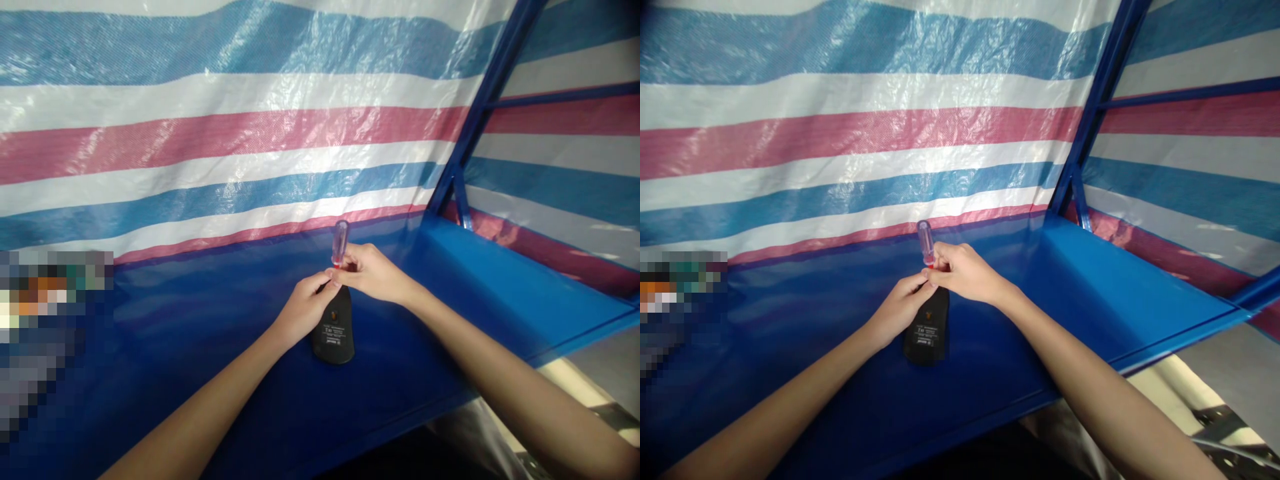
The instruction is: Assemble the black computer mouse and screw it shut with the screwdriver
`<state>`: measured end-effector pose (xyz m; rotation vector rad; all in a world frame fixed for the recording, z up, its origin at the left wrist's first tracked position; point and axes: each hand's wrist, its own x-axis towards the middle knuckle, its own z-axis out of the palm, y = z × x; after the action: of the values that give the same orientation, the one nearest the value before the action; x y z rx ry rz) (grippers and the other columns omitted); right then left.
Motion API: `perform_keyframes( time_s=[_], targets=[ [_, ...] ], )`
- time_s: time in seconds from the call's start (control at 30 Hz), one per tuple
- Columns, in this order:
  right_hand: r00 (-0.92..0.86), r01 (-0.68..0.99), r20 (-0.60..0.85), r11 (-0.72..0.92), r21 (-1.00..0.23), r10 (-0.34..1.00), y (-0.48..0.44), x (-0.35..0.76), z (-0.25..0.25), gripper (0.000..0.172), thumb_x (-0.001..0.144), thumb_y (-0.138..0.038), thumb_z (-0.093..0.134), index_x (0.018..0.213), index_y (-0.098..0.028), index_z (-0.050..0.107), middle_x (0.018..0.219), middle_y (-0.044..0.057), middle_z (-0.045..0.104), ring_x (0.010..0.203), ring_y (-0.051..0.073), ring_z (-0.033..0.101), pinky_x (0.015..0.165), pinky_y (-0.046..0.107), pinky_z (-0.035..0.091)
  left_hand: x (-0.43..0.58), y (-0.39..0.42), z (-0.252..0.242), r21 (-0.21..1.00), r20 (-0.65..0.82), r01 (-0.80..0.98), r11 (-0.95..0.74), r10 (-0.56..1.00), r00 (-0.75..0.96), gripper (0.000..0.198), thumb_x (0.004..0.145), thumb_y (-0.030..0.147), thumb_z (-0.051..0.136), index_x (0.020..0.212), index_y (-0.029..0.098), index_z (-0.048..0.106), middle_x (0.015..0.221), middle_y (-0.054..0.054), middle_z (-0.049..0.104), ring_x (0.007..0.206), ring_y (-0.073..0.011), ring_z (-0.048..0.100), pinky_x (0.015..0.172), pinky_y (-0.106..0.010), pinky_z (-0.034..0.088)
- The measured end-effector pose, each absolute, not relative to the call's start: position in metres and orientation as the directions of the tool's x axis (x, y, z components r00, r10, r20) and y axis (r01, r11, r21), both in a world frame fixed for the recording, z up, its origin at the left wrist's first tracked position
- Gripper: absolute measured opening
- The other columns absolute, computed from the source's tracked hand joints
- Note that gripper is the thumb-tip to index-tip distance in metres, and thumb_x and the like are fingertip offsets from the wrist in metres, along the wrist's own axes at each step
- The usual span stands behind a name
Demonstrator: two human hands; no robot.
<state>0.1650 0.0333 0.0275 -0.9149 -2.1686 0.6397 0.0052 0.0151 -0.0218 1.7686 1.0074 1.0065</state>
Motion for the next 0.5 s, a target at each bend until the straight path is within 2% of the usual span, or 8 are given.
perform_keyframes(
  time_s=[0.13,0.3,0.5],
  targets=[
    [-0.523,0.445,0.41,0.65,-0.616,0.747,0.035,0.1665,0.0268,0.014,0.08,-0.026,0.056,0.072,-0.018,0.048,0.054,-0.007,0.04,0.05,0.007,0.035,0.046,0.021,0.026,0.0051,0.0151,-0.02,0.909,0.233,0.252,-0.332,0.906,0.354,0.034,0.086,0.042,0.046,0.068,0.014,0.054,0.066,0.001,0.049,0.064,-0.0117,0.041,0.057,-0.023,0.032],
    [-0.543,0.418,0.373,0.627,-0.657,0.752,0.0369,0.1667,0.0256,0.032,0.081,-0.038,0.057,0.06,-0.017,0.046,0.054,-0.006,0.038,0.05,0.007,0.033,0.046,0.021,0.024,0.0057,0.0142,-0.0204,0.908,0.209,0.268,-0.322,0.902,0.377,0.035,0.085,0.042,0.046,0.064,0.015,0.052,0.062,0.002,0.046,0.059,-0.0107,0.039,0.055,-0.023,0.031],
    [-0.528,0.492,0.346,0.612,-0.62,0.775,0.0343,0.1619,0.0218,0.032,0.077,-0.035,0.062,0.058,-0.017,0.045,0.052,-0.005,0.045,0.051,0.007,0.038,0.047,0.02,0.026,0.0064,0.0126,-0.0211,0.911,0.148,0.286,-0.296,0.884,0.444,0.029,0.082,0.037,0.05,0.065,0.015,0.055,0.058,0.003,0.046,0.057,-0.0109,0.041,0.054,-0.023,0.031]
  ],
)
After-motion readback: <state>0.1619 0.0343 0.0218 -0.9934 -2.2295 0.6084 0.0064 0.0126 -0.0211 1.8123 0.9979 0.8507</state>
